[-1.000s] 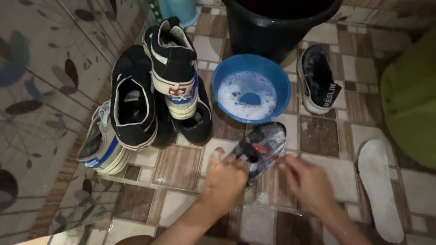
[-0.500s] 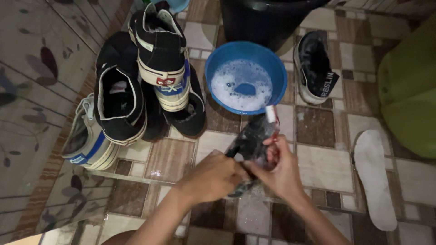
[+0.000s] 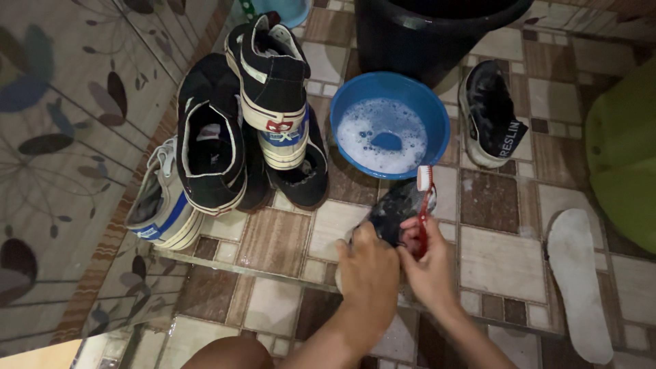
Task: The person scrubs the soles and uppers of several pairs of shoes and insoles using a toothbrush and soapy water. They dip the brush into a blue bowl of suds and scrub the items on the tiled floor, occasionally rinsing the brush in a black bucket.
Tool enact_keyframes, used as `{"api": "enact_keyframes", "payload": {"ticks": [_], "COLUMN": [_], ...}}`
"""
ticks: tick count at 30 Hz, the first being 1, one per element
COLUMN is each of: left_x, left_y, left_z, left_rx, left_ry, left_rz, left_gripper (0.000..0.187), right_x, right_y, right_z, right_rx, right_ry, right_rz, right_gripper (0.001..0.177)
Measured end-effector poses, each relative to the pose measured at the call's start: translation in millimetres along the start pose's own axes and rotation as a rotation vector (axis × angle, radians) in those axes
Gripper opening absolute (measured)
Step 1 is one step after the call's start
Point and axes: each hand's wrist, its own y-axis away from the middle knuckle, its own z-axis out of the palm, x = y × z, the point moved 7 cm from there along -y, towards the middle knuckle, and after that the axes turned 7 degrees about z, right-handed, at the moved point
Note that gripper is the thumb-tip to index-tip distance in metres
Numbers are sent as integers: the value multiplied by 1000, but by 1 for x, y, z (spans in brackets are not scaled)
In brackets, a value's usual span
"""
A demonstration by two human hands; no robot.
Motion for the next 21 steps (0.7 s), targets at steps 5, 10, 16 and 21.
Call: {"api": "enact_keyframes", "payload": {"ticks": [5,10,16,21], "left_x": [5,15,-8,-17], "left_y": [8,-2,-18,-28], "left_z": [-7,0,-12,10], "left_rx": [65,-101,-19,-133], "left_ry": [22,-55,122,249], "left_rz": [19,8,-190,-164], "left_gripper": [27,42,51,26], "right_x": [12,16,11,1], "right_y": [0,4,10,10], "right_z": [0,-6,-5,0], "right_rx": [-6,22,21,-23], "right_ry": [-25,-53,-44,-40], "right_rz": [16,66,108,-19], "right_gripper": [42,37,30,37]}}
